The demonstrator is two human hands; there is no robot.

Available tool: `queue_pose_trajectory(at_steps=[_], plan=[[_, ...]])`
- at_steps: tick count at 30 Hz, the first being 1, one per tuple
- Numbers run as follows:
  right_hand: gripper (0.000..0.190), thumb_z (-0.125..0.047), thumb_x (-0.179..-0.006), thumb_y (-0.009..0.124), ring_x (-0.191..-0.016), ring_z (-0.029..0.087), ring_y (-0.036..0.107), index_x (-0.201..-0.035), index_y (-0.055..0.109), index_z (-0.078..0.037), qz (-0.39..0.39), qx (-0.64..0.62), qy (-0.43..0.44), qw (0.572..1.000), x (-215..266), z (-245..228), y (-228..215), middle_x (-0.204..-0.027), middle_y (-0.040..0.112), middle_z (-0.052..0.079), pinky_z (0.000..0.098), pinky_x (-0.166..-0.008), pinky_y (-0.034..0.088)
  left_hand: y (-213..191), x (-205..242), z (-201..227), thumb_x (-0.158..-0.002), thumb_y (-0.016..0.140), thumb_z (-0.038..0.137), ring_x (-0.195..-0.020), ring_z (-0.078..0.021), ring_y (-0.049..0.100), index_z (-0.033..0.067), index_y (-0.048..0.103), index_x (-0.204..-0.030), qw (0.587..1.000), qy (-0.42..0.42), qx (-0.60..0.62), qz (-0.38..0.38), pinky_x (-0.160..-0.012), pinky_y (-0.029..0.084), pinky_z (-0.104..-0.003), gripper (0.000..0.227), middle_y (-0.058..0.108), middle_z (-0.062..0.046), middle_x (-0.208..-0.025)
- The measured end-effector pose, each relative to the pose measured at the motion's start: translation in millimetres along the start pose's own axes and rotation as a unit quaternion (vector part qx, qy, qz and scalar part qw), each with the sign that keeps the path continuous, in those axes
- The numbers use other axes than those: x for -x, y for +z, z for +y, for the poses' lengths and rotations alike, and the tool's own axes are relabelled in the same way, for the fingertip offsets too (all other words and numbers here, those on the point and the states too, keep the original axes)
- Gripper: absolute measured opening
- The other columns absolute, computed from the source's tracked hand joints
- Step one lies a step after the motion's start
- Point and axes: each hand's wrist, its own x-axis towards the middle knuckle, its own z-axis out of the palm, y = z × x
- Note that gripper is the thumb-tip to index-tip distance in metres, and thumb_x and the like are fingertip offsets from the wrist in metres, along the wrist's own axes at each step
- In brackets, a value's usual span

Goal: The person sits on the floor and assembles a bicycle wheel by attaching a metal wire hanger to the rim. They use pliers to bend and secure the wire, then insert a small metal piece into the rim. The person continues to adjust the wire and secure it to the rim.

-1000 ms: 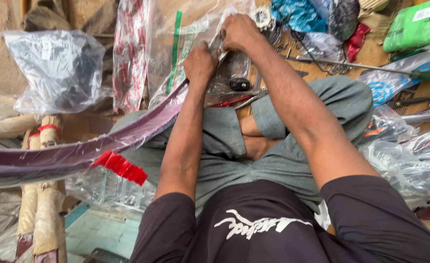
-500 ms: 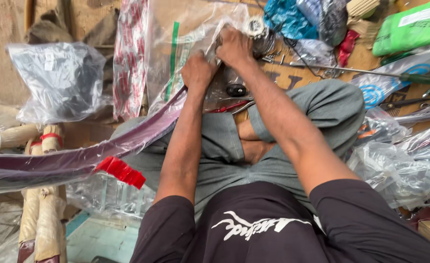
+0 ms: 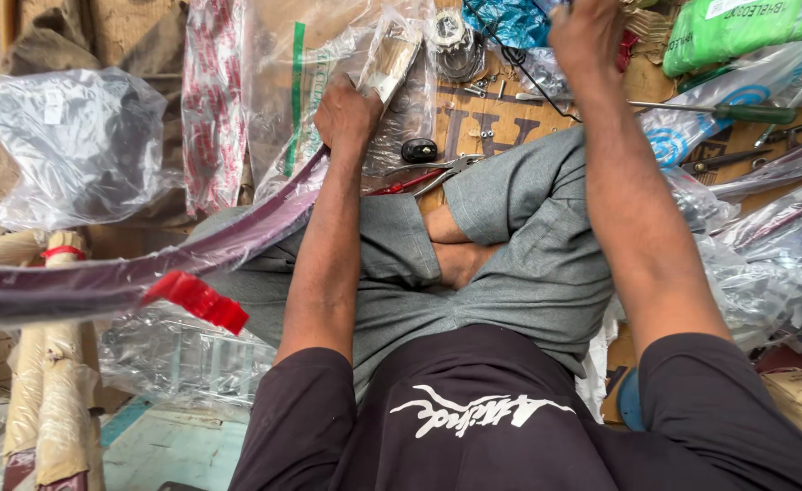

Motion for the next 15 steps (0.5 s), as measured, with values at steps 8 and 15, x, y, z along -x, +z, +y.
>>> queue_pose_trajectory(at_steps=[8,15], plan=[[0.022,-0.016,-0.08,0.079,-0.094,0.031,0.06,-0.096,0.067,-0.009,-0.088,0.058,-0.098,0.99,24,-81,-1,-0.099,0.059,0.014,0.0482,-0.078,0.052,3,2,-1,-0.086,0.07,0.042,-0.097,-0.0383,0.07,0.0067,0.07,-0.099,0.999,0.034,0.004,0.023,-0.084,0.054,-0.05,0.037,0.073,-0.018,-0.103],[0.019,-0.001,-0.081,0.07,-0.093,0.03,0.059,-0.093,0.059,-0.011,0.107,0.094,-0.109,0.984,3,-67,-39,-0.094,0.058,0.011,0.0475,-0.074,0.046,3,-2,-3,-0.085,0.072,0.041,-0.094,-0.0384,0.071,0.0066,0.068,-0.105,1.0,0.017,-0.002,-0.002,-0.082,0.055,-0.049,0.041,0.073,-0.019,-0.101]])
